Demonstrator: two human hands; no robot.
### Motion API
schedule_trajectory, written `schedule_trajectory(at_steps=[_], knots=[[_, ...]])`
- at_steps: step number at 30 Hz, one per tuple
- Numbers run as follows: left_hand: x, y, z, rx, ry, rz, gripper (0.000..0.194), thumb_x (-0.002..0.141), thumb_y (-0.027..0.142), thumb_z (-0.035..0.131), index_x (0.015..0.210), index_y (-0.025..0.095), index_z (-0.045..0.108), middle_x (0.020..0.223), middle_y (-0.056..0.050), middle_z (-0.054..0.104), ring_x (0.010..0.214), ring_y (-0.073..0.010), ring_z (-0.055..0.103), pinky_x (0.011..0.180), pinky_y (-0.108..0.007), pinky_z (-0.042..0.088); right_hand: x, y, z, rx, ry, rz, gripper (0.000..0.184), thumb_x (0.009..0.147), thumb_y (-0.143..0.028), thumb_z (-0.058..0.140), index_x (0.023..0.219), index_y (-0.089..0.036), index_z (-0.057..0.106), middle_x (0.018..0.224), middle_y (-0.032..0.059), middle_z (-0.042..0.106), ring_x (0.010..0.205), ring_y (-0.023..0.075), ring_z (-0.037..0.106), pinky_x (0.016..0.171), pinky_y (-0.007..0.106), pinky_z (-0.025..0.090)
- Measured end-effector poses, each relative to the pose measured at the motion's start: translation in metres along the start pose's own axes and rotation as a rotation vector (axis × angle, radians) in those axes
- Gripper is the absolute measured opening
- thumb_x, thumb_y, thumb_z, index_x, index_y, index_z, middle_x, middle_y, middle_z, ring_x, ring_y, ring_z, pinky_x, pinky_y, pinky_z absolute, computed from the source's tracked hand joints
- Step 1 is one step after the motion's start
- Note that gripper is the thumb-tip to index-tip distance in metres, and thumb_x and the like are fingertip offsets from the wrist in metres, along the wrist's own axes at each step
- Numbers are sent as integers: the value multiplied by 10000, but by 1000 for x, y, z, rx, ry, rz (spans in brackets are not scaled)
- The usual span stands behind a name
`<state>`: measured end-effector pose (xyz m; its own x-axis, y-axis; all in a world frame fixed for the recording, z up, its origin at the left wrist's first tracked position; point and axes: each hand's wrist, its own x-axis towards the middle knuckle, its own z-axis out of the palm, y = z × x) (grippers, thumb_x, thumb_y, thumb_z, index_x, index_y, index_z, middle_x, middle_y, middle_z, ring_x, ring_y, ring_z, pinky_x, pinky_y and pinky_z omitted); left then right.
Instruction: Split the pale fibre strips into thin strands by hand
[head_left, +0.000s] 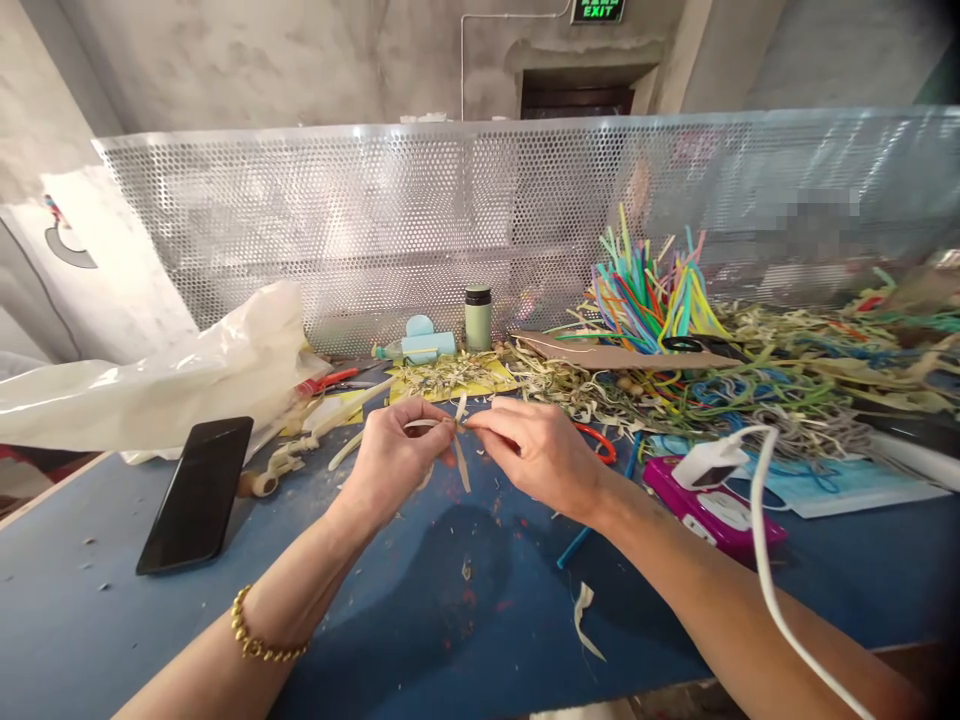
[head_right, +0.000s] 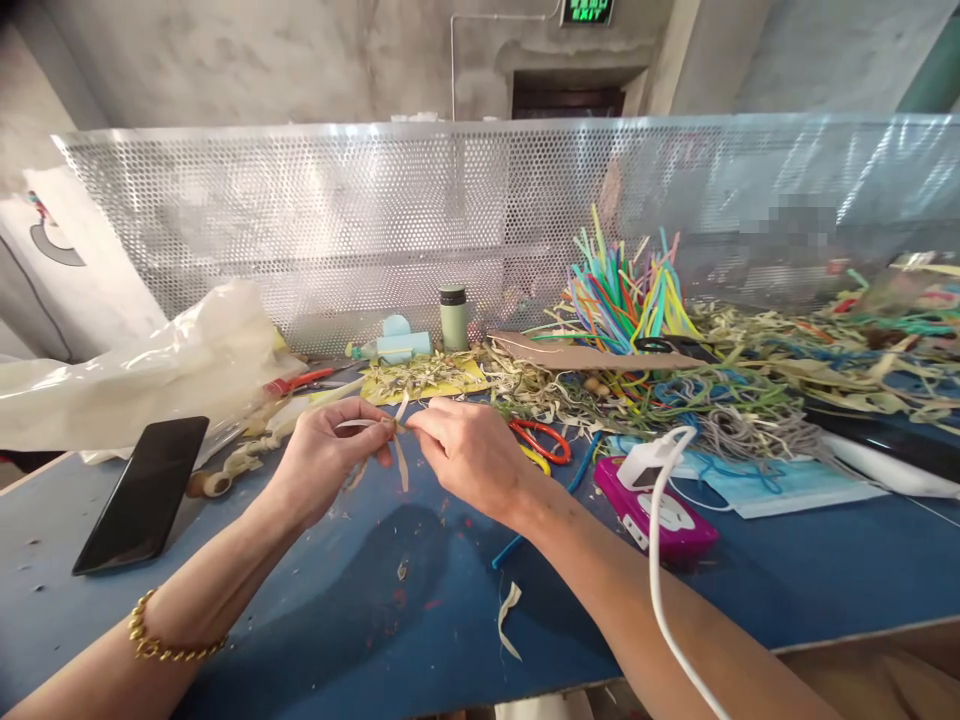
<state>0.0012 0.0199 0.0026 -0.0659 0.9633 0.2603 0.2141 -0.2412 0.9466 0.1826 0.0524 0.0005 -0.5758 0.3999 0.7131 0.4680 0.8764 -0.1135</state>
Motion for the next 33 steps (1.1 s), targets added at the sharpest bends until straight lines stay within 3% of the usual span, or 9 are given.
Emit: schedule_trajectory(at_steps=[7, 16, 20, 25, 29, 33], knots=[[0, -3, 3, -11, 18, -7, 151, 751, 302, 685, 769, 155, 659, 500, 12, 630, 390, -71, 403, 387, -196, 258, -1, -10, -5, -313, 5, -127, 252, 964, -139, 453, 880, -151, 690, 687, 31, 575, 648, 152, 532, 610, 290, 378], [-4, 2, 6, -31, 45, 35, 87, 743, 240, 661, 750, 154, 649, 474, 43, 568, 427, -74, 453, 412, -178, 302, 0, -12, -5, -255, 24, -188, 275, 996, -169, 438, 868, -173, 682, 707, 22, 572, 671, 145, 527, 649, 281, 392], [-7, 4, 8, 25, -23, 66, 47, 721, 176, 619, 718, 149, 658, 490, 44, 547, 470, -82, 472, 445, -184, 327, 2, -9, -7, -223, 75, -169, 266, 1001, -225, 464, 865, -169, 686, 720, 33, 588, 703, 146, 538, 676, 280, 412], [-12, 11, 10, 71, -198, 97, 98, 723, 180, 613, 629, 158, 633, 500, 44, 496, 479, -78, 405, 458, -204, 297, 5, -2, -17, 72, 55, -103, 164, 946, -235, 590, 854, -161, 705, 749, 19, 570, 689, 118, 519, 631, 255, 412], [-14, 11, 4, -48, -373, -18, 105, 730, 271, 694, 726, 167, 698, 545, 17, 575, 479, -92, 463, 473, -220, 339, 8, 5, -24, 444, 7, 165, 179, 823, -309, 739, 747, -153, 696, 705, -13, 544, 582, 79, 476, 509, 215, 376], [-13, 10, 0, -219, -401, -100, 170, 718, 324, 753, 782, 171, 716, 530, 0, 610, 478, -101, 501, 472, -222, 350, 8, 9, -16, 741, -15, 378, 262, 777, -378, 760, 744, -133, 675, 658, -6, 601, 562, 83, 510, 497, 209, 396]])
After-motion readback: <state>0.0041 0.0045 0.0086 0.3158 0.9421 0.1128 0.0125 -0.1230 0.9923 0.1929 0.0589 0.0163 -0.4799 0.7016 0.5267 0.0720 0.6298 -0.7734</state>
